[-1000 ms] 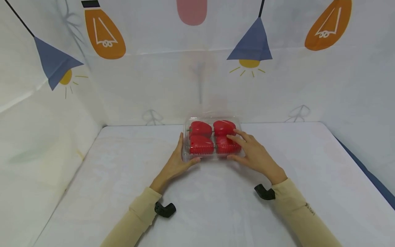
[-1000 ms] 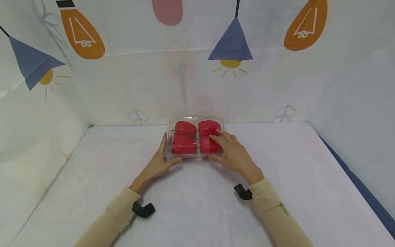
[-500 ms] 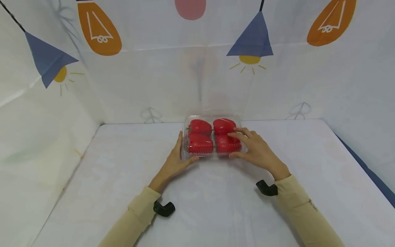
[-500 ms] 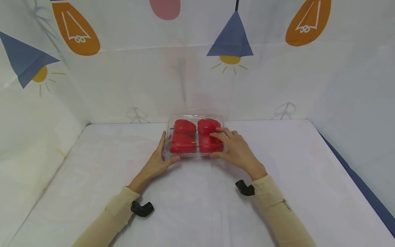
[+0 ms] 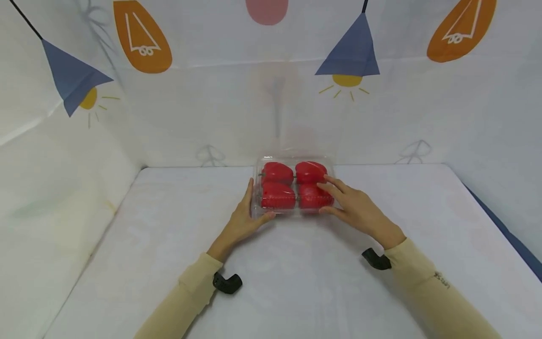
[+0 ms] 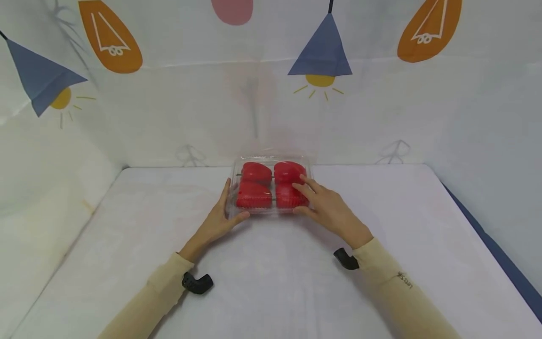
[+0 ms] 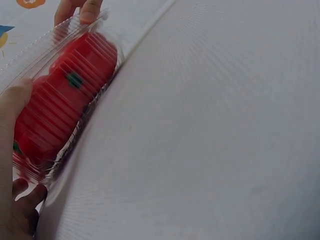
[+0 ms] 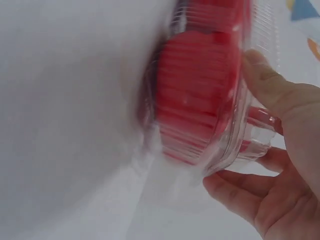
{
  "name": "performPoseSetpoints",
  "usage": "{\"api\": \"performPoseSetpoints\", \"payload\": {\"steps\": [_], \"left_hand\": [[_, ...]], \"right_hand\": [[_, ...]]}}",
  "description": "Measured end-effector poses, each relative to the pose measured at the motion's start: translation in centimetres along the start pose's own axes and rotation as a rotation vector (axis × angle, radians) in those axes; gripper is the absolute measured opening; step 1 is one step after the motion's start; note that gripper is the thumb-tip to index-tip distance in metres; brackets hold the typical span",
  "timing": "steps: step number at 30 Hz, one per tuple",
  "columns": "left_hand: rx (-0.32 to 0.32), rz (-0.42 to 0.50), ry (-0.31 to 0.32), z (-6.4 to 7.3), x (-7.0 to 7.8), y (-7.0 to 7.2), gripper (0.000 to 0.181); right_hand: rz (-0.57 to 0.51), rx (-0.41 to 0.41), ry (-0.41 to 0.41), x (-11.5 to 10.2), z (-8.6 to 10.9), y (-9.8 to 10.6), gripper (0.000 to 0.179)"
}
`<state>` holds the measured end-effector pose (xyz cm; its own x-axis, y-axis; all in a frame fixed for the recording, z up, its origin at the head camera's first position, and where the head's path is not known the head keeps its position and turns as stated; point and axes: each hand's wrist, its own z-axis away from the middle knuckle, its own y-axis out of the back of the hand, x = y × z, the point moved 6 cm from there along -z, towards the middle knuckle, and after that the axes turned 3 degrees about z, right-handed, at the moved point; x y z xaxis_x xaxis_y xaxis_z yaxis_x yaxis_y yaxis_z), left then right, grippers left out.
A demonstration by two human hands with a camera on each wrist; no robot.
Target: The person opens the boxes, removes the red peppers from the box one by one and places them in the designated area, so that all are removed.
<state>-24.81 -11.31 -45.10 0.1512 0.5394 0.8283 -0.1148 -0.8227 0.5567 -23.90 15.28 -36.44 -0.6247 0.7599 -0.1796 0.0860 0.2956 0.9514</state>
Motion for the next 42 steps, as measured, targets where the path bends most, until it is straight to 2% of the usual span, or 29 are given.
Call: {"api": "performPoseSetpoints", "payload": {"steps": [3,8,12,19,24,29,33,42], "left_hand": [[0.010,0.005,0.005,-0.1,0.0,0.1,0.108],[0.001,0.011,0.006,-0.2,0.0,0.0,0.108],[-0.009,0.019,0.005,-0.2,0.1,-0.2,0.108],[-0.006,0.006,-0.006,-0.3,0.3,0.0,0.108],[-0.002,0.018,0.004,-0.1,0.2,0.1,0.108],[-0.005,0.022,0.004,0.2,0.1,0.0,0.107],[-0.005,0.024,-0.001,0.3,0.3,0.0,0.107],[-0.004,-0.001,-0.006,0.3,0.5,0.1,0.108]], "right_hand": [[0.071,-0.015,0.059,-0.3,-0.3,0.2,0.064],[0.206,-0.092,0.082,-0.7,-0.5,0.0,0.066],[0.297,-0.116,0.114,-1.0,-0.4,0.0,0.066],[0.338,-0.152,0.143,-1.3,-0.7,0.3,0.066],[0.370,-0.134,0.167,-1.8,-0.8,0.4,0.064],[0.435,-0.059,0.198,-2.5,-0.7,0.3,0.058],[0.475,-0.029,0.184,-2.8,-0.8,0.1,0.056],[0.522,-0.051,0.106,-2.9,-0.8,-0.4,0.058]]}}
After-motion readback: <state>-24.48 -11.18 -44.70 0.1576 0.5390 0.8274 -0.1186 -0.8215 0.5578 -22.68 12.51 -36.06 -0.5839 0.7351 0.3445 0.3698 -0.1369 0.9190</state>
